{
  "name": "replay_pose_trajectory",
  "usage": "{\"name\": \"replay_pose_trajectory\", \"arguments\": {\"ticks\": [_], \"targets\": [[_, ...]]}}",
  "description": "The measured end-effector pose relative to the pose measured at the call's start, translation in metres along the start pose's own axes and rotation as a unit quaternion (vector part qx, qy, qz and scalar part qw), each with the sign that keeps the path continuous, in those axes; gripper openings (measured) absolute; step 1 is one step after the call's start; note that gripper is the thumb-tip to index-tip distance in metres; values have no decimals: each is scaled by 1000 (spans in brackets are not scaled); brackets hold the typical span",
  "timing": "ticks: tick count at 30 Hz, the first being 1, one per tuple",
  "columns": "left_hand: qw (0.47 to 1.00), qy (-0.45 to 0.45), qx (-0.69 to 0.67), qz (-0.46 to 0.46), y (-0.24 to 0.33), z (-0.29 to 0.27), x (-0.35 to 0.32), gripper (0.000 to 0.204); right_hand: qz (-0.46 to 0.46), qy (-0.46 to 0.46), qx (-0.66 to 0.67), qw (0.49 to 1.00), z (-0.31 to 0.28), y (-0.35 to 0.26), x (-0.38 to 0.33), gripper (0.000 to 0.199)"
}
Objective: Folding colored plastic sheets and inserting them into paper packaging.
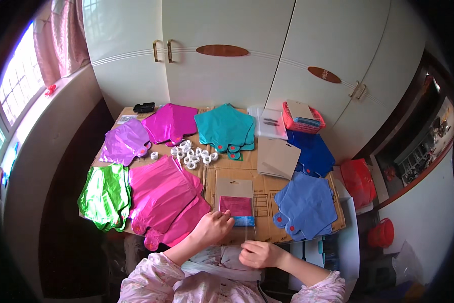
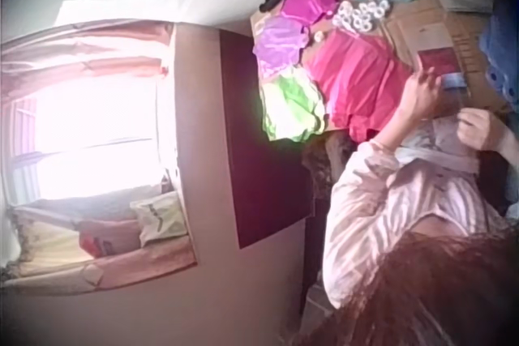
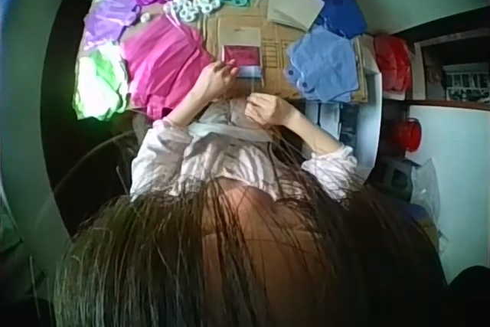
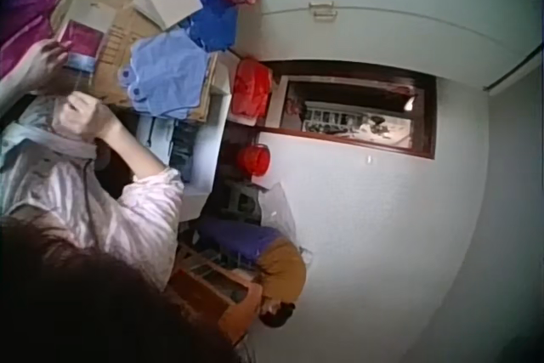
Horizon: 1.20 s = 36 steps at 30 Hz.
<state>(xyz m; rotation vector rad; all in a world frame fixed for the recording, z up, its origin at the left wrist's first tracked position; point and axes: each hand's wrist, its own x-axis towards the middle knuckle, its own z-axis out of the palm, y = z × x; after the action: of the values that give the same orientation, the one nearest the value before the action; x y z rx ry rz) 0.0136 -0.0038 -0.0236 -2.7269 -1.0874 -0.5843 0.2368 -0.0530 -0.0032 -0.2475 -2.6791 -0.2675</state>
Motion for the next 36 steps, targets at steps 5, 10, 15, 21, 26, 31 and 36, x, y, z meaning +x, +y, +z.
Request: {"name": "replay_pose_trajectory", "arguments": {"ticks": [5, 10, 15, 21, 26, 31, 36], "targets": [[1000, 7, 9, 14, 2, -3, 0, 18, 44, -23, -40, 998, 0, 6, -9, 9], [1000, 2, 14, 15, 1, -3, 0, 18, 107, -48, -33, 993, 8, 12, -6, 20], [1000, -8, 14, 11, 3, -3, -2, 19, 146, -36, 36, 988, 1, 15, -8, 20], [1000, -13, -13, 5, 3, -5, -2, 21, 214, 16, 68, 974, 14, 20, -13, 21], [1000, 3, -19, 8, 1, -1, -3, 19, 293, 55, 77, 951, 14, 26, -2, 29], [999, -17, -31, 9, 0, -3, -4, 21, 305, 40, 109, 945, 22, 37, -13, 35], [1000, -12, -27, 9, 1, -3, -3, 22, 290, 25, 71, 954, 24, 39, -15, 31]]}}
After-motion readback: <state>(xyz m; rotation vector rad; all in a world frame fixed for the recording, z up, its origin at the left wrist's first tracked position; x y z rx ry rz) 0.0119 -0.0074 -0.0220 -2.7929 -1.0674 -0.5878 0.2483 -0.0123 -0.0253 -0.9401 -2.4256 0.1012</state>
